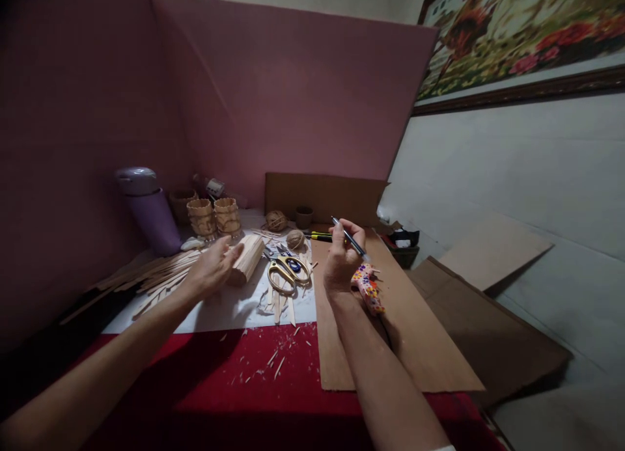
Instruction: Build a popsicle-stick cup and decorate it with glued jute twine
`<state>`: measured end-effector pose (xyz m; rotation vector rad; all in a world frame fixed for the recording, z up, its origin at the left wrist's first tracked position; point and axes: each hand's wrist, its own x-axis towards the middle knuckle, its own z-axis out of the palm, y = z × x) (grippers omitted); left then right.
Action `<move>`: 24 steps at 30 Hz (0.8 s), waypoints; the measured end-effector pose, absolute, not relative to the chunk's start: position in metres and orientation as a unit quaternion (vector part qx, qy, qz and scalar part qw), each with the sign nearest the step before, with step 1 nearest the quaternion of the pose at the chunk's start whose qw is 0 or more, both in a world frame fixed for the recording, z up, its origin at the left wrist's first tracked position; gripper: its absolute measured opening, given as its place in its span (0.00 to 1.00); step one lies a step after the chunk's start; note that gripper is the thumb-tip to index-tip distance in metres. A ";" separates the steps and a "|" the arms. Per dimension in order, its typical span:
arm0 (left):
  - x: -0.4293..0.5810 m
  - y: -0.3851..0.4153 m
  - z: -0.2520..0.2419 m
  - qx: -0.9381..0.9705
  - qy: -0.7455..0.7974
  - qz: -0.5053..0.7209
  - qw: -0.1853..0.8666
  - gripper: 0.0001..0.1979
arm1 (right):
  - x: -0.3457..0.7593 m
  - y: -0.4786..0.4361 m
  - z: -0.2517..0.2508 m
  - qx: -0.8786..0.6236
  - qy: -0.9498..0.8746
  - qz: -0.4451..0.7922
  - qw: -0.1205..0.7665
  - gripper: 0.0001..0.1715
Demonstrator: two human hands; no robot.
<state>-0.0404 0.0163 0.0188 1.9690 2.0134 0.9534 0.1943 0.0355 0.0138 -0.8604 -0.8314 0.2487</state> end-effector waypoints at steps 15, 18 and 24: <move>-0.112 0.031 0.025 0.656 0.685 0.303 0.088 0.09 | 0.189 0.030 0.015 -0.406 -0.393 0.137 0.814 0.14; -0.098 0.030 0.014 0.671 0.682 0.278 0.079 0.04 | 0.189 0.030 0.014 -0.408 -0.397 0.135 0.811 0.14; -0.088 0.029 -0.001 0.666 0.680 0.289 0.104 0.08 | 0.188 0.030 0.014 -0.411 -0.405 0.125 0.807 0.14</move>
